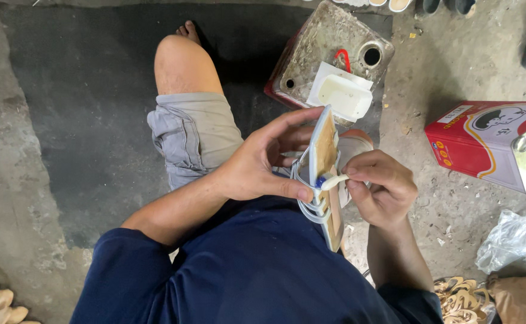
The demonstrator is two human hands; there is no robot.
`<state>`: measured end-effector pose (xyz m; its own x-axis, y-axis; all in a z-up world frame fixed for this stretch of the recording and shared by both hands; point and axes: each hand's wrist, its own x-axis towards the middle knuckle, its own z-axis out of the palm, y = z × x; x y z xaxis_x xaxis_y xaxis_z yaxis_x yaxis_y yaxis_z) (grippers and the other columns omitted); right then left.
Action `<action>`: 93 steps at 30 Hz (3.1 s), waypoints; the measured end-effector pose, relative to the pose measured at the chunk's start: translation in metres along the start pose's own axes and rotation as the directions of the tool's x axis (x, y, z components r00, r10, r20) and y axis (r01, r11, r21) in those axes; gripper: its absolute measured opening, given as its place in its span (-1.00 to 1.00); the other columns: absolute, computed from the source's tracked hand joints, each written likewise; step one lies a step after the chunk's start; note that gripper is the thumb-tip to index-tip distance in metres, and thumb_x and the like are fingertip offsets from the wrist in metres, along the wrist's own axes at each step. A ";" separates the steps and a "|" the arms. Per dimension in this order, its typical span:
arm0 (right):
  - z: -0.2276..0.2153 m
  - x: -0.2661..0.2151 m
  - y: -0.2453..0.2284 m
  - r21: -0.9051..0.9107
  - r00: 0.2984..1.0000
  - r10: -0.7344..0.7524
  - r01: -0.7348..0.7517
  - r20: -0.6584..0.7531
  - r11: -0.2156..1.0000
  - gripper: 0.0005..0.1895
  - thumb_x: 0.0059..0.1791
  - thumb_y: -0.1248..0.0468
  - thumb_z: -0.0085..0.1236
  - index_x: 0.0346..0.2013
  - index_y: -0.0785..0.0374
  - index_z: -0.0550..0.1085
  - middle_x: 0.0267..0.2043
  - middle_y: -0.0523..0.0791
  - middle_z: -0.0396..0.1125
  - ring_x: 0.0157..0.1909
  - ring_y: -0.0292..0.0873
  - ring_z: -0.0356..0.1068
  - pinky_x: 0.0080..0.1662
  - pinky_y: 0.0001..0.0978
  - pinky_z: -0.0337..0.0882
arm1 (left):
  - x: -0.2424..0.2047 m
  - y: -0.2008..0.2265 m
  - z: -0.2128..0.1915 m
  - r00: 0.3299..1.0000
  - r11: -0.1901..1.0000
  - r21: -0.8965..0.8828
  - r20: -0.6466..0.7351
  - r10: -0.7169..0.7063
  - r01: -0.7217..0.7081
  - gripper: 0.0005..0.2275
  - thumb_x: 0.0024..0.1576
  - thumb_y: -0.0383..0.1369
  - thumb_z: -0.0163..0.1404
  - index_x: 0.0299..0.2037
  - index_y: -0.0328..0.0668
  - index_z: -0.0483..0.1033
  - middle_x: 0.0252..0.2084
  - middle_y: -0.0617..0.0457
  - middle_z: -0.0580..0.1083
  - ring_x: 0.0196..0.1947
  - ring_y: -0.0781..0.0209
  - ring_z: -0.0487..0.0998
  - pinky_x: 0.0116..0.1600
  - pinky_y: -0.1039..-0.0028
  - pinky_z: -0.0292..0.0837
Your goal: The person sits on the floor and applies a white substance to the soles of several sandals using a toothbrush. They repeatedly dip the toothbrush into a container and brush the substance onto the sandal soles, then place the sandals on a nearby rack.
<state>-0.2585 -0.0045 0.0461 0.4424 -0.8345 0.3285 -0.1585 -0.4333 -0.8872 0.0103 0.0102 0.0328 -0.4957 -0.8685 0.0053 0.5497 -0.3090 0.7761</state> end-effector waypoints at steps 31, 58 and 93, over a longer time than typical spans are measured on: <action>0.019 0.019 -0.006 -0.291 0.978 -0.087 0.030 -0.188 0.956 -0.88 0.04 0.52 0.21 -0.15 0.36 0.50 -0.17 0.06 0.47 -0.09 -0.07 0.54 -0.10 -0.36 0.51 | 0.014 0.007 0.014 0.967 0.867 0.466 -0.081 0.241 -0.177 -0.44 0.49 -0.14 -0.31 0.58 -0.35 -0.10 0.64 -0.16 0.03 0.66 0.07 0.01 0.66 0.34 -0.08; 0.022 -0.024 0.004 -0.220 0.938 0.333 -0.306 0.097 0.926 -0.85 -0.05 0.36 0.27 -0.19 0.24 0.62 -0.29 -0.06 0.53 -0.39 -0.28 0.49 -0.40 -0.48 0.49 | -0.004 -0.067 -0.051 0.995 0.942 -0.336 -0.089 -0.037 0.004 -0.23 0.33 0.12 -0.15 0.55 -0.30 -0.07 0.46 -0.12 0.24 0.45 0.05 0.28 0.52 0.21 0.20; 0.037 0.002 0.025 0.097 0.940 0.296 -0.283 -0.167 0.954 -0.84 0.05 0.52 0.17 -0.09 0.33 0.50 -0.11 -0.07 0.35 -0.13 -0.29 0.31 -0.11 -0.49 0.30 | 0.010 -0.046 -0.019 0.961 0.991 -0.020 -0.244 -0.130 0.129 -0.48 0.35 -0.15 -0.11 0.47 0.06 -0.01 0.15 0.03 0.40 0.00 0.24 0.55 -0.13 0.30 0.64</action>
<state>-0.2284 -0.0045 0.0126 0.2220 -0.9699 0.1002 -0.1907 -0.1439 -0.9710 -0.0077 0.0083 -0.0146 -0.3838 -0.8890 -0.2496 0.4945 -0.4262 0.7575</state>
